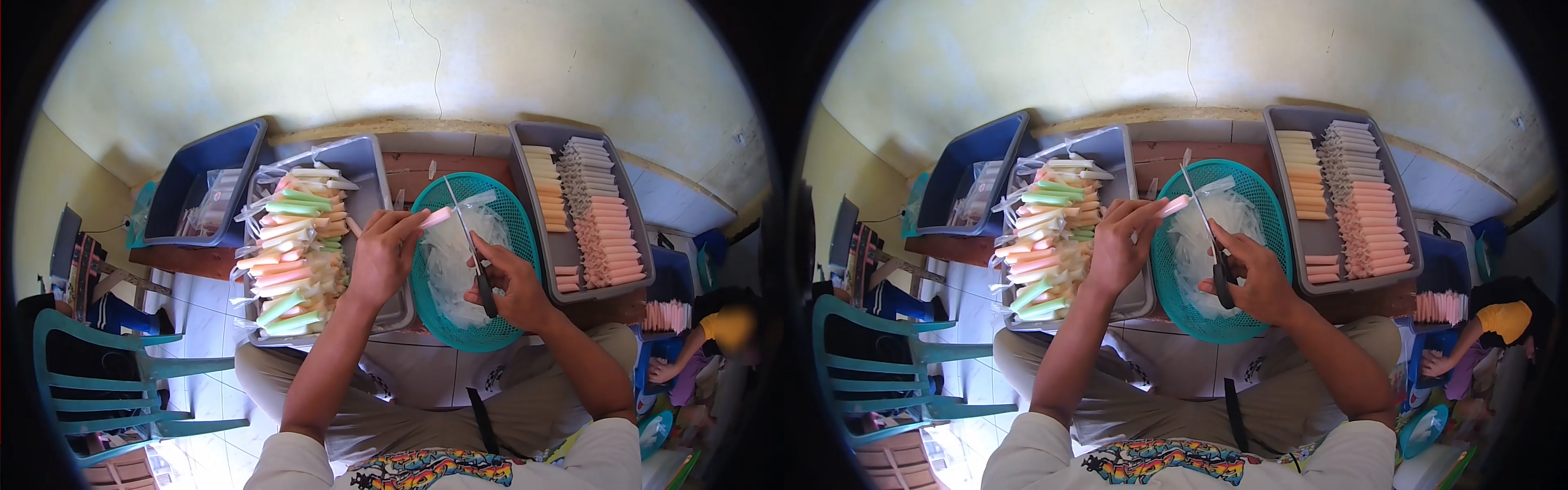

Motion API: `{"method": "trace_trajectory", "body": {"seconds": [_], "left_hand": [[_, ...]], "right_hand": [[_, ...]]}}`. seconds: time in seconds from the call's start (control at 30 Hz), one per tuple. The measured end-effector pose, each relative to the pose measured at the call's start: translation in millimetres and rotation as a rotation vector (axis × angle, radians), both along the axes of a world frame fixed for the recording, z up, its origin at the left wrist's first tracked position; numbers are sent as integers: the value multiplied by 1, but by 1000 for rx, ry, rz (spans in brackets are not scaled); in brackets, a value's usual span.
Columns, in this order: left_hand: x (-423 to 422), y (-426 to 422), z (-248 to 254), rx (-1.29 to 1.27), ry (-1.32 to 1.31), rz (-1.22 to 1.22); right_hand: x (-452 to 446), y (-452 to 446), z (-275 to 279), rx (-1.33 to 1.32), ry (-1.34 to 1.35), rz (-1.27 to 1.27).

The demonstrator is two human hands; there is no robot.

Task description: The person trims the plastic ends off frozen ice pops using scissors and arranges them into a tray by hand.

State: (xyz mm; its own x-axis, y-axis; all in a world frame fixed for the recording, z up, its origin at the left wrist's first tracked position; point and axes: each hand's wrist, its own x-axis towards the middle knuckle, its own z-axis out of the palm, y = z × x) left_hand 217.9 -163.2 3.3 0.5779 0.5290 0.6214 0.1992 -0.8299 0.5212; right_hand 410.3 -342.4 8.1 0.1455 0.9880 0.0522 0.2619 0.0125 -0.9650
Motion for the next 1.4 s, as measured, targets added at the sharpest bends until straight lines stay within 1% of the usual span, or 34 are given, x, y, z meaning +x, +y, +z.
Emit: {"method": "trace_trajectory", "body": {"seconds": [0.33, 0.4, 0.63, 0.73, 1.0, 1.1, 1.13, 1.2, 1.4], "left_hand": [[1, -1, 1, 16, 2, -2], [1, 0, -1, 26, 2, -1], [1, 0, 0, 34, 9, 7], [1, 1, -1, 35, 8, 16], [0, 3, -6, 56, 21, 39], [-1, 3, -6, 58, 33, 42], [-1, 3, -6, 56, 39, 44], [-1, 3, -5, 59, 43, 51], [-2, 2, -2, 58, 36, 60]], "right_hand": [[-1, -1, -9, 39, -3, -16], [0, -1, -9, -14, 26, -4], [0, -2, -13, 2, 37, 11], [-1, -3, -9, -51, 53, 11], [-1, -2, -20, -7, -40, 41], [0, -2, -20, -34, -88, 51], [-1, -2, -19, -34, -88, 51], [-2, -3, -17, -85, 26, 29], [-1, -1, -16, -30, -63, -3]]}}
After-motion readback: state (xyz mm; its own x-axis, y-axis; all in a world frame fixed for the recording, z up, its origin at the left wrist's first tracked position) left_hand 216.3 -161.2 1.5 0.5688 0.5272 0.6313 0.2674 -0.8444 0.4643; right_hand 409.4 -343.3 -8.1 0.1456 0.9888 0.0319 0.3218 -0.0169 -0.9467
